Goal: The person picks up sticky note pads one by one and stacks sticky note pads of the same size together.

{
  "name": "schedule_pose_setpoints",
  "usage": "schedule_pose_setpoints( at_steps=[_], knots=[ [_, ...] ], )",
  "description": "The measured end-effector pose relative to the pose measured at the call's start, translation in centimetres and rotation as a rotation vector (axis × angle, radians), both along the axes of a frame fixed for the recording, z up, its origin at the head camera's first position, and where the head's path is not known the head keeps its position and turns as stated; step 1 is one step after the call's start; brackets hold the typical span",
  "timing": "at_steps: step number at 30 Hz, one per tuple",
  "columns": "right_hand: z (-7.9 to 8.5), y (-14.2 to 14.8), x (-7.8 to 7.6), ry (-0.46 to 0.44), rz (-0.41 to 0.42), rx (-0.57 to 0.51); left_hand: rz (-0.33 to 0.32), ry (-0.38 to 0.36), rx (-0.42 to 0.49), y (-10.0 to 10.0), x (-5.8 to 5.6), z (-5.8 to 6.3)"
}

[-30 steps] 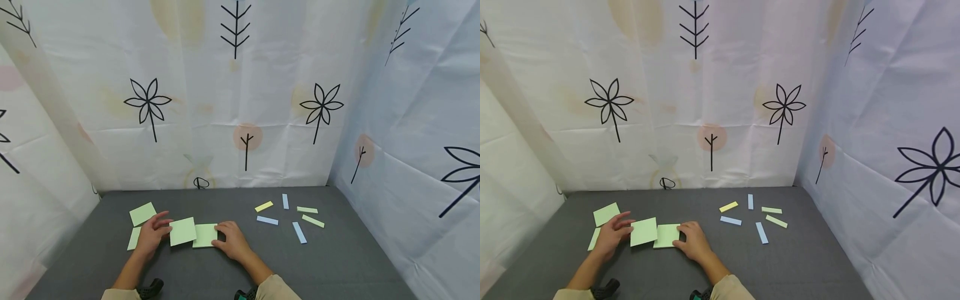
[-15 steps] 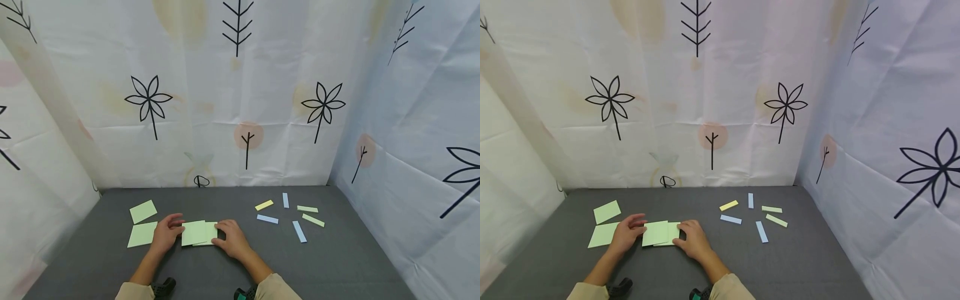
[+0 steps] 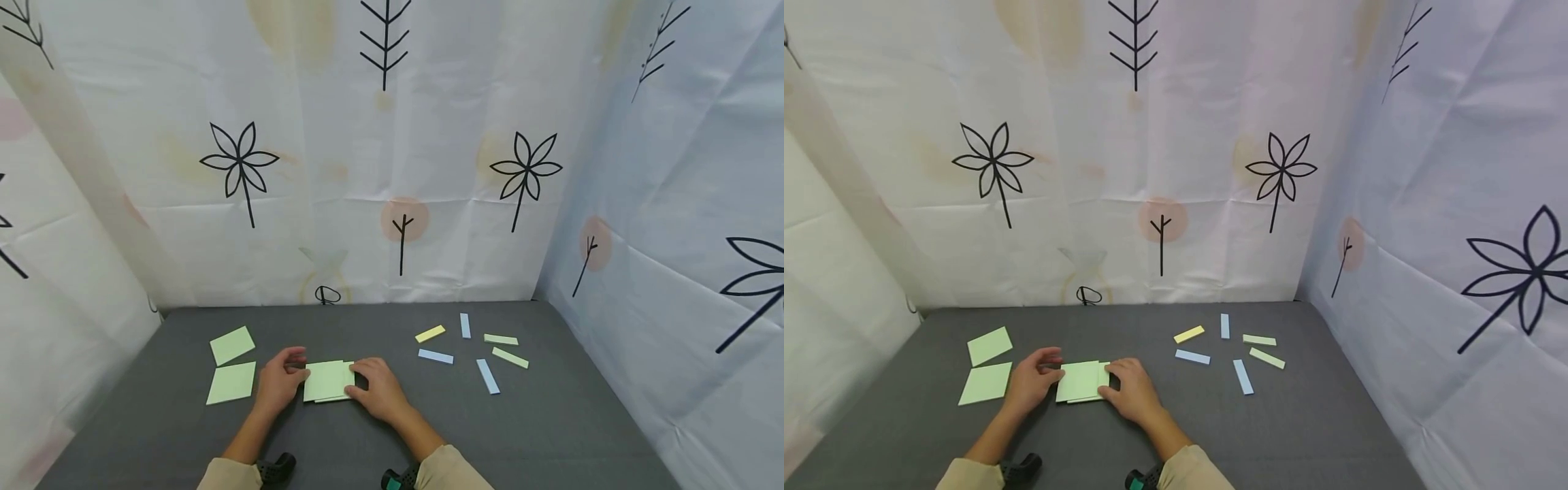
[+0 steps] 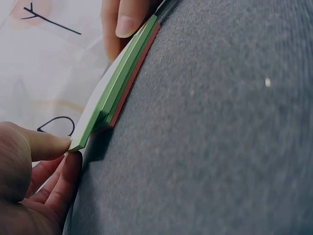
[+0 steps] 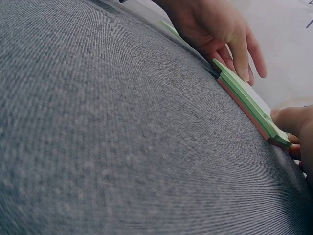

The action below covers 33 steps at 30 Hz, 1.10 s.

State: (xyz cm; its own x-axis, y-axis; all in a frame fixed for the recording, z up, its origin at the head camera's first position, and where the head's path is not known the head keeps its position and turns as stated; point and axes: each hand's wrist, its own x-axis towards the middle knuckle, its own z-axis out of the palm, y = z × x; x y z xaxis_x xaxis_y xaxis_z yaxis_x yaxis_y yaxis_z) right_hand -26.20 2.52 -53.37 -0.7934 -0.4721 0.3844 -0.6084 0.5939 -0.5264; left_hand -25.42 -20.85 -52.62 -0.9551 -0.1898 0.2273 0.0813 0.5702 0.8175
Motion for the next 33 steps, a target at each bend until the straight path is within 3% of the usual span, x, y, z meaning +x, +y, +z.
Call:
schedule_pose_setpoints(
  at_steps=[11,25,33],
  knots=[
    [-0.2,0.0,0.0,0.015,-0.016,0.011,0.0,0.026,0.007,1.4,0.0,0.0],
    [0.1,0.1,0.4,-0.072,-0.006,0.024,0.001,0.001,-0.006,2.3,0.2,0.2],
    [1.0,0.1,0.6,-0.133,-0.002,0.117,-0.033,0.016,-0.037,2.1,0.8,0.6]
  ],
)
